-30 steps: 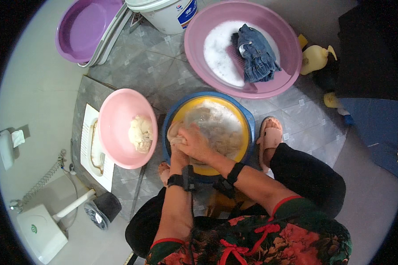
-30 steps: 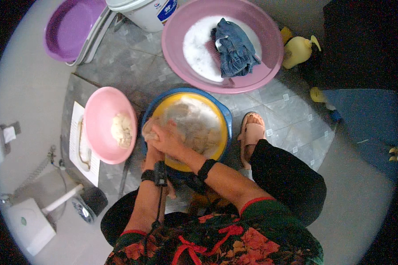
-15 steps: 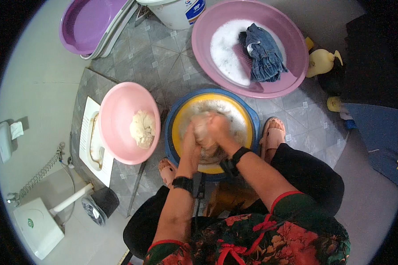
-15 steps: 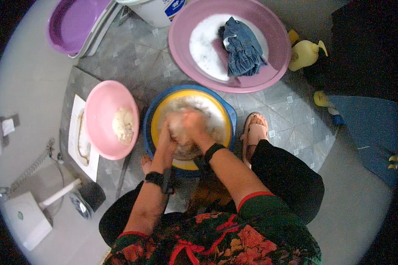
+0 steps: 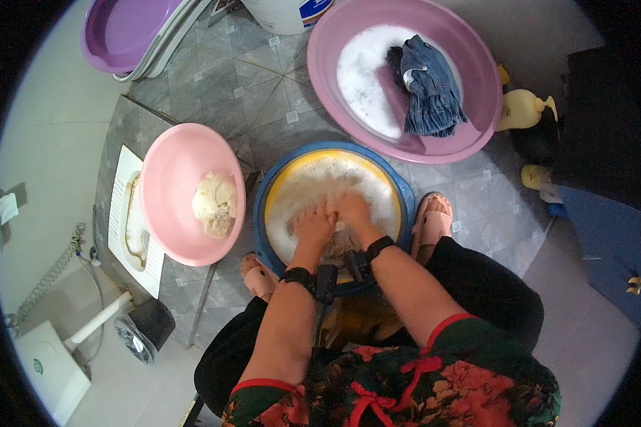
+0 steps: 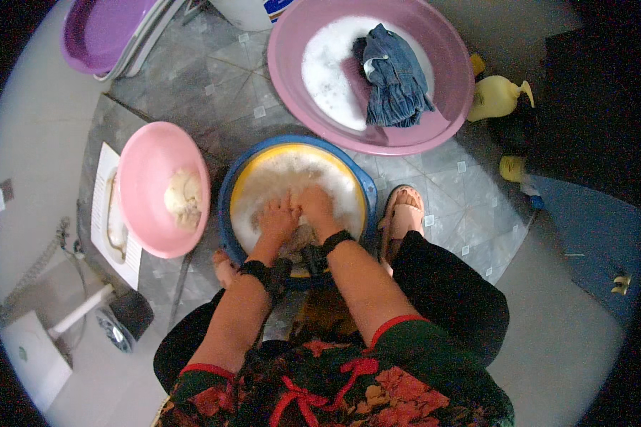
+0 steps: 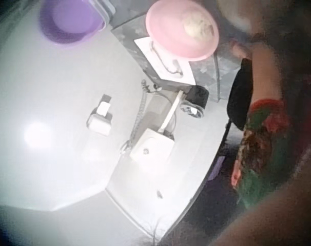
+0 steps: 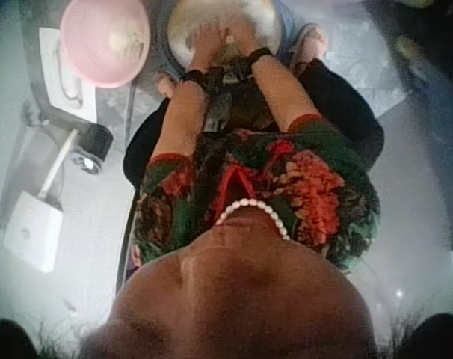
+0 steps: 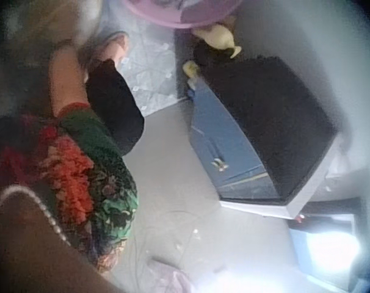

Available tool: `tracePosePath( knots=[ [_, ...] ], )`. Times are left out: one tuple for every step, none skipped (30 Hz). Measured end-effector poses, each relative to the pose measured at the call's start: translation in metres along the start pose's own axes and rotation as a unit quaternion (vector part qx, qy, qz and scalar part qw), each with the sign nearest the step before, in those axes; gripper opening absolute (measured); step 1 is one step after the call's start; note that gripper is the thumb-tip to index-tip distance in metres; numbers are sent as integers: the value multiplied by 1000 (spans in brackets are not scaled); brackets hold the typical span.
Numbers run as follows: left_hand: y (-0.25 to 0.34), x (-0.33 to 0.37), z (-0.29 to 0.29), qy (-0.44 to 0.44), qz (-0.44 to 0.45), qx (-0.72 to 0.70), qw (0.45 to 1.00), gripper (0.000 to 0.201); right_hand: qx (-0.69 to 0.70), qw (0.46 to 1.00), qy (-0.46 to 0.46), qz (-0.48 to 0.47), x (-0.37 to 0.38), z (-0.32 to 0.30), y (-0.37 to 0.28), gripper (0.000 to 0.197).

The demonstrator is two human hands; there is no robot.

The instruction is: The person washes clothes by hand in a bucket of soapy water, scrubbing, wringing, and rinsing them.

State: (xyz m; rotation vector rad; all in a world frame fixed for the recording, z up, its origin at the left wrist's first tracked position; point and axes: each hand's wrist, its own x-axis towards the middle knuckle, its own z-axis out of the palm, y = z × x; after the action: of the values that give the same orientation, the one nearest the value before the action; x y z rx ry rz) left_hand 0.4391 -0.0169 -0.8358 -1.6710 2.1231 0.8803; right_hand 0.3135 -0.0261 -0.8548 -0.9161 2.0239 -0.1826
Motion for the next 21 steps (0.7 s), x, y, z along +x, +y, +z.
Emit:
tracePosePath(
  knots=[
    [-9,12,13,-55,-5,32,998,56,-45,999,0,-24,-8,2,-10,35],
    [-20,12,19,-63,-7,33,997,54,-89,995,-6,-47,-18,4,-20,29],
    [-30,14,25,-68,-7,33,997,52,-74,995,-29,-56,-22,-1,-27,29],
    [-40,7,29,-24,-1,0,1000,50,-60,995,-55,-65,-28,-8,-33,29],
    [-42,9,19,-26,-3,-45,999,50,-42,994,-71,-71,-25,-16,-33,30],
    [-41,9,10,-30,-6,-91,995,51,-46,996,-59,-50,-24,-24,-33,29],
    [-32,15,-15,-87,-18,-151,985,53,-48,998,-42,-22,-19,-33,-26,28],
    [-37,16,-34,-137,-39,-206,968,55,-28,998,4,-60,-24,-33,-29,26],
    [-48,15,-40,-69,-58,-311,946,56,-10,994,47,-101,-27,-32,-34,24],
    [-65,14,-37,4,-74,-411,909,58,28,971,126,-200,-39,-24,-40,21],
    [-57,10,-40,67,-85,-509,854,60,58,935,204,-285,-46,-22,-40,18],
    [-49,4,-43,29,-151,-583,797,61,49,946,148,-285,-50,-22,-41,22],
    [-18,-8,-68,-16,-215,-648,731,62,120,948,90,-281,-49,-29,-33,21],
    [2,-23,-93,-50,-276,-700,657,63,198,937,28,-285,-53,-35,-36,20],
    [4,-34,-105,-76,-247,-737,624,68,275,915,-39,-292,-63,-41,-45,20],
    [8,-43,-113,-107,-211,-772,589,72,315,900,-112,-281,-69,-56,-50,15],
    [12,-51,-120,-140,-176,-803,552,77,393,864,-160,-271,-72,-59,-52,15],
    [11,-50,-116,-123,-146,-835,516,76,467,820,-208,-260,-78,-62,-56,14],
    [10,-54,-117,-94,-122,-853,499,73,536,766,-259,-245,-87,-63,-60,14],
    [9,-57,-117,-64,-97,-869,481,71,596,714,-302,-209,-95,-67,-62,18],
    [7,-62,-118,-35,-71,-883,462,68,648,671,-317,-173,-104,-68,-65,20]
  ],
)
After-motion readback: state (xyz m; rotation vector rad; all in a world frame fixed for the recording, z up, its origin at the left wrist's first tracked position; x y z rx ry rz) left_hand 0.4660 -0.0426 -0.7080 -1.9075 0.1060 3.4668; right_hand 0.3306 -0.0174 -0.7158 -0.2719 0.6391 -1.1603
